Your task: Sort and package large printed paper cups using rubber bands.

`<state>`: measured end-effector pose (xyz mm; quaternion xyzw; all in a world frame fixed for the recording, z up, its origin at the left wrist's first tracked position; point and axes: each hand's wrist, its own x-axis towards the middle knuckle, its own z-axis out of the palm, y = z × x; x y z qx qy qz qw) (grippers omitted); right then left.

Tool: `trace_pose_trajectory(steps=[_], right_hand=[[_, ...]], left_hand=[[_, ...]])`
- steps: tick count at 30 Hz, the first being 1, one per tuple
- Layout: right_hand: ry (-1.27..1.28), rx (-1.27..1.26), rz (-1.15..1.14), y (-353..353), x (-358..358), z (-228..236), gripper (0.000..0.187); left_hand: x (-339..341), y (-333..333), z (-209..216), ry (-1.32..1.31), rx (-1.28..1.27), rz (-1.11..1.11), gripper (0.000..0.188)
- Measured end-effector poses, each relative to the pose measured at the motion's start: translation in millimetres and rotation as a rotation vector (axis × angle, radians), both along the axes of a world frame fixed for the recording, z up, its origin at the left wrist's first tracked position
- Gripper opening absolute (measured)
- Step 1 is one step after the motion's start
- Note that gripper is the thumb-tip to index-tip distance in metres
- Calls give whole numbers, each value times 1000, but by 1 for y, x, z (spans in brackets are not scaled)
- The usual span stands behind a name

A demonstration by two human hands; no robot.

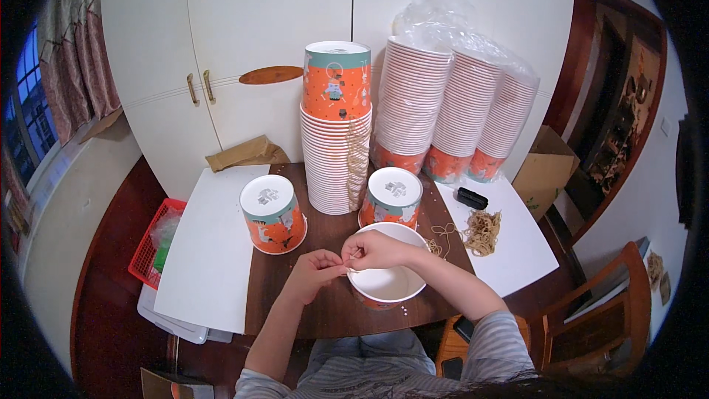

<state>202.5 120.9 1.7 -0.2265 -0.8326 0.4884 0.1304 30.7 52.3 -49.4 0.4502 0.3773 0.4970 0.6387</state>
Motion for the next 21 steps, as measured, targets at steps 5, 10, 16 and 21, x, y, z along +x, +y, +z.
trace_pose_trajectory(steps=[5,10,16,21], right_hand=[[-9,45,-2,1,0,-2,5],[29,-47,26,1,-1,-4,7],[58,-276,-46,4,0,-7,11],[-45,-210,-22,1,-1,0,11]], left_hand=[[3,-3,0,240,168,113,10],[4,-3,-6,337,270,173,5],[6,-2,-9,374,339,252,5],[7,-3,-9,366,315,255,5]])
